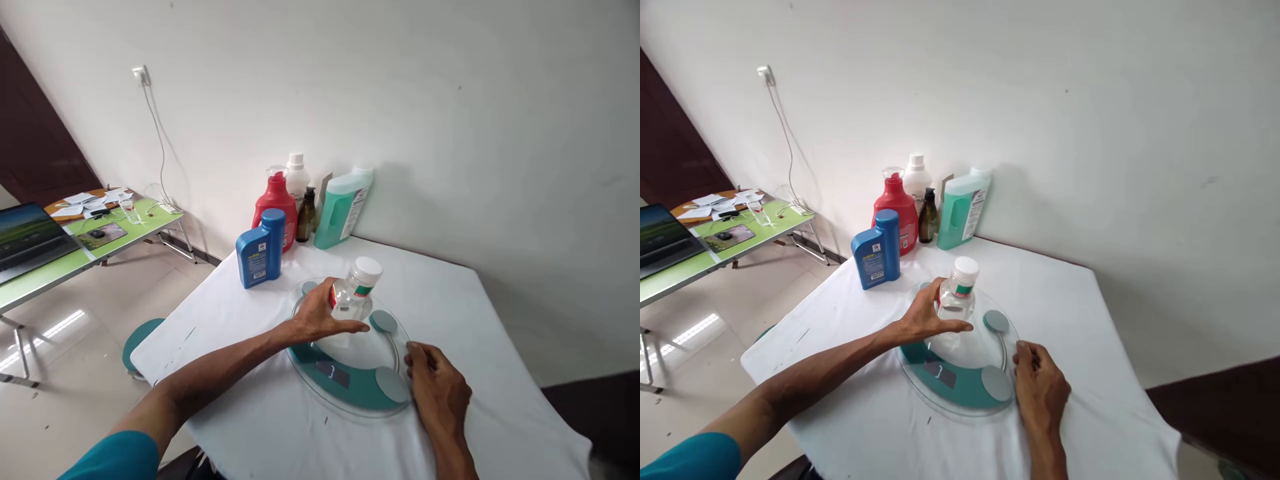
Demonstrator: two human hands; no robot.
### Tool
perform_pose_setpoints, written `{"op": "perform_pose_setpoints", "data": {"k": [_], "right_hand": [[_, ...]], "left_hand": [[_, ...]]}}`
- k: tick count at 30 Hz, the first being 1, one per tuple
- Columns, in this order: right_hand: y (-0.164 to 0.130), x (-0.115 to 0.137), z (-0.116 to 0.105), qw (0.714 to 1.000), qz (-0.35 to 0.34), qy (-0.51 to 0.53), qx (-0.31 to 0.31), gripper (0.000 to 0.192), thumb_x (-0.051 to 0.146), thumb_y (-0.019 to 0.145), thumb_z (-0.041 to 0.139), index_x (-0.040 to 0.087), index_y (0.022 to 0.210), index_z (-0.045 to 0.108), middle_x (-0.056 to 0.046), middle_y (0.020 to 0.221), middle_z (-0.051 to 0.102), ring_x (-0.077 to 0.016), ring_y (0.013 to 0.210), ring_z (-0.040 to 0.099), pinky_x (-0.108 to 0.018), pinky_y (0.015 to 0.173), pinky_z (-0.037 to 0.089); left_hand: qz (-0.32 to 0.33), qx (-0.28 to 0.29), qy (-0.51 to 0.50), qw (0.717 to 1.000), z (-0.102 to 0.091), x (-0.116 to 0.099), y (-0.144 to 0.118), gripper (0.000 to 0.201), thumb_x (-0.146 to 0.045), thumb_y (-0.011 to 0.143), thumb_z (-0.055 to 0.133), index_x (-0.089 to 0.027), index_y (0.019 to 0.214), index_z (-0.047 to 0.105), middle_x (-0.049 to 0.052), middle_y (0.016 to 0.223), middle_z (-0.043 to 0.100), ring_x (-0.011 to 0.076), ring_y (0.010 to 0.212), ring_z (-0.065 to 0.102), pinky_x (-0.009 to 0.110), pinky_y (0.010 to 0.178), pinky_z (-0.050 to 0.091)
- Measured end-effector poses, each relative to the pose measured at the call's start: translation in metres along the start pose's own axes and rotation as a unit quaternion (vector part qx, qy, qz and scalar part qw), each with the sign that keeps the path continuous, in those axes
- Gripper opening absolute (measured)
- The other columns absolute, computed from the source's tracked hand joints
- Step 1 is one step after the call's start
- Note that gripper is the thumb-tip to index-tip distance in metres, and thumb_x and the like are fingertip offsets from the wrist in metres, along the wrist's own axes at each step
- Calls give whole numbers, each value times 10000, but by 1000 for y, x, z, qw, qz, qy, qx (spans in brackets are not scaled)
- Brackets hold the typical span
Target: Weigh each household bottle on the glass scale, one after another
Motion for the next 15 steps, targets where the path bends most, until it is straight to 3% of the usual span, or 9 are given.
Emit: {"op": "perform_pose_setpoints", "data": {"k": [3, 7, 11, 15], "right_hand": [[2, 0, -2, 1000, 13, -20, 3, 449, 678, 777, 510, 267, 827, 685, -76, 760, 770, -307, 679, 703, -419, 718, 512], [2, 1, -3, 999, 22, -36, 11, 478, 705, 776, 500, 269, 815, 690, -78, 775, 777, -301, 666, 698, -421, 714, 514], [3, -1, -4, 999, 23, -34, 10, 479, 714, 792, 504, 272, 789, 687, -75, 731, 759, -295, 637, 685, -408, 670, 503], [4, -4, -4, 999, 20, -28, 4, 495, 734, 799, 512, 273, 794, 691, -74, 741, 764, -299, 643, 686, -403, 654, 497]], "left_hand": [[-17, -5, 23, 1000, 3, 5, 2, 681, -528, 605, 1000, -247, 1097, 622, 23, 983, 732, 261, 876, 703, 372, 744, 533], [-22, -30, 23, 999, -5, 4, 8, 658, -543, 594, 996, -250, 1031, 600, -5, 910, 709, 242, 815, 678, 353, 707, 498], [5, -90, -8, 996, -35, -6, 31, 627, -534, 648, 986, -238, 1015, 573, 9, 936, 713, 240, 846, 683, 348, 718, 509], [39, -187, -2, 981, -71, -8, 74, 566, -373, 718, 981, -230, 1058, 551, 58, 1049, 724, 258, 951, 689, 400, 855, 543]]}}
Point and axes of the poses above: each hand's wrist, its own y-axis towards the middle knuckle, its own z-axis out of the palm, x = y × z, the point moved 8 cm from there along y, towards the middle knuckle
